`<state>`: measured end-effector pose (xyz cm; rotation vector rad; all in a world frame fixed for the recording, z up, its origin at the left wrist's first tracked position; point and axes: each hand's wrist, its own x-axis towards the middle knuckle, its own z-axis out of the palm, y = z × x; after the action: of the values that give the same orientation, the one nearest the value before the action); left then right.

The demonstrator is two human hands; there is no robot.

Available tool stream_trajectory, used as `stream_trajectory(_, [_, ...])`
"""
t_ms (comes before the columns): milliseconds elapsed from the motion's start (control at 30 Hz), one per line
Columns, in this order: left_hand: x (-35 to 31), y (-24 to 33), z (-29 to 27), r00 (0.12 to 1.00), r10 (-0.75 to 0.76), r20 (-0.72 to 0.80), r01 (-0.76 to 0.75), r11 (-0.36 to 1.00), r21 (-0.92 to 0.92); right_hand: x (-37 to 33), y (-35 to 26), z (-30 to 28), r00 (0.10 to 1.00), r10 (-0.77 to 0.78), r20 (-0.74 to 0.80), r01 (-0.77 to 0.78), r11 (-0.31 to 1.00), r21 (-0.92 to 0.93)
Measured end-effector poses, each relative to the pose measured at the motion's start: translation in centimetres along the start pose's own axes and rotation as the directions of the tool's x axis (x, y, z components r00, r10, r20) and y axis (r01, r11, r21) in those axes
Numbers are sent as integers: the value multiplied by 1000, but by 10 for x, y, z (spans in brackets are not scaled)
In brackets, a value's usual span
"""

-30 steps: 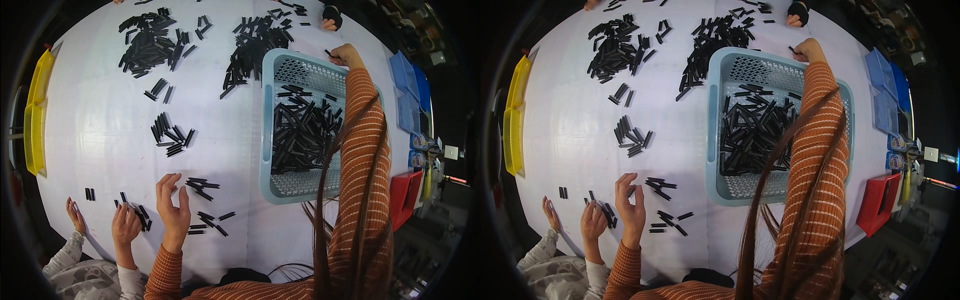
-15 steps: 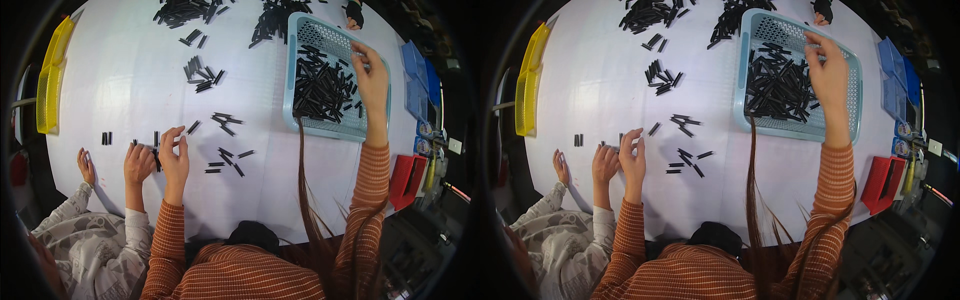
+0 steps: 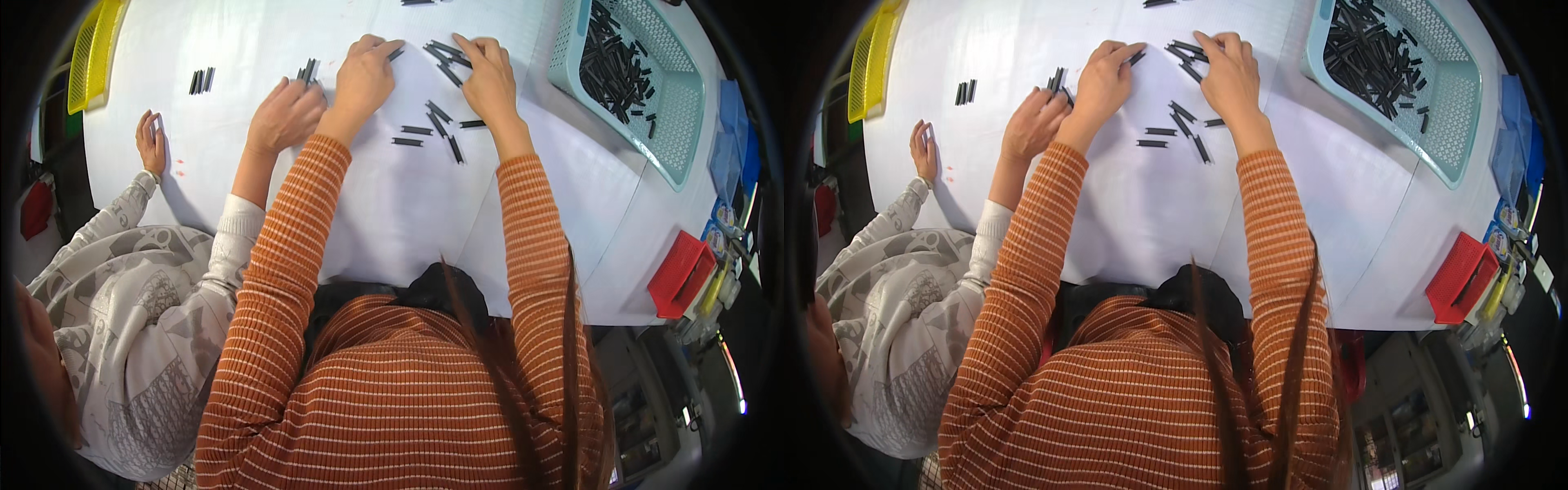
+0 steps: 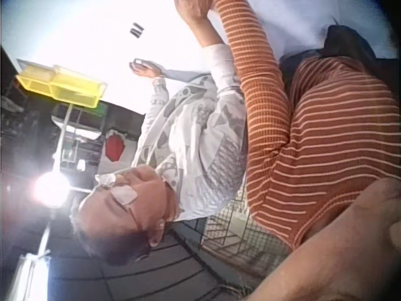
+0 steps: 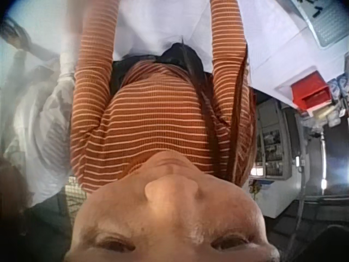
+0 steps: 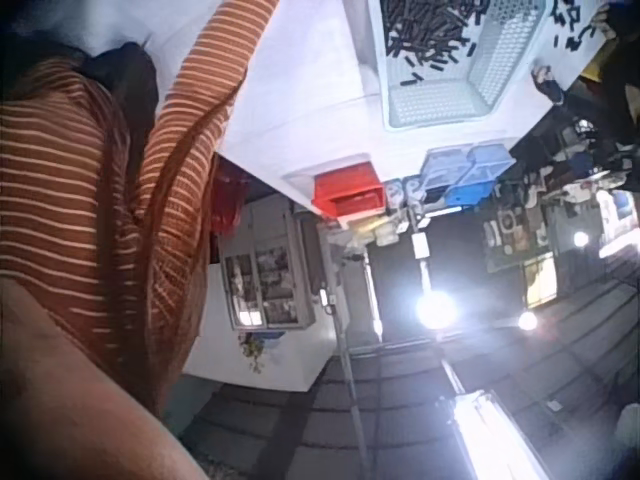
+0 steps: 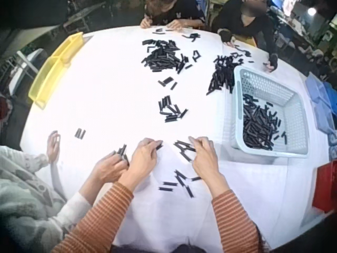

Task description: The person repeatedly picks up small black plastic clips from a white table, separates them into small piles, and transfers them into a light blue basket. Another person at the same table performs similar sorting actions. The camera wearer continues this repetitive sorting throughout the clip.

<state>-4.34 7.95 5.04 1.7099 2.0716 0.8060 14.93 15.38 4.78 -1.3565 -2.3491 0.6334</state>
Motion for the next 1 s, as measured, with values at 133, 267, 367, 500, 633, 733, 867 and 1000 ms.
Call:
stream_trajectory(133, [-15, 12, 7, 996, 46, 73, -43, 998, -37, -9, -15, 12, 993, -108, 46, 108, 994, -5])
stream_trajectory(267, [-57, 19, -1, 990, 9, 139, 17, 983, -181, -52, -21, 7, 990, -83, 118, 76, 995, 56])
stream_trajectory(367, [-83, 18, -21, 986, -119, 118, 149, 946, -288, -78, -12, -18, 998, -4, 60, -2, 996, 87])
stream_trajectory(500, [-110, 4, -46, 974, -177, 141, 188, 979, -74, -116, -4, -47, 963, 209, 169, -213, 977, 2])
stream_trajectory(633, [-120, 21, -40, 979, -90, 184, 68, 990, 121, -135, -16, -53, 885, 357, 297, -307, 930, -204])
stream_trajectory(733, [-110, 43, -20, 971, -106, 217, 68, 982, 177, -119, -25, -41, 879, 373, 297, -319, 923, -217])
stream_trajectory(867, [-82, 56, -2, 951, -134, 279, 96, 985, 145, -82, -40, -37, 847, 374, 377, -301, 923, -240])
stream_trajectory(1000, [-63, 60, 16, 956, -80, 281, 36, 987, 157, -74, -41, -23, 912, 277, 303, -246, 959, -137])
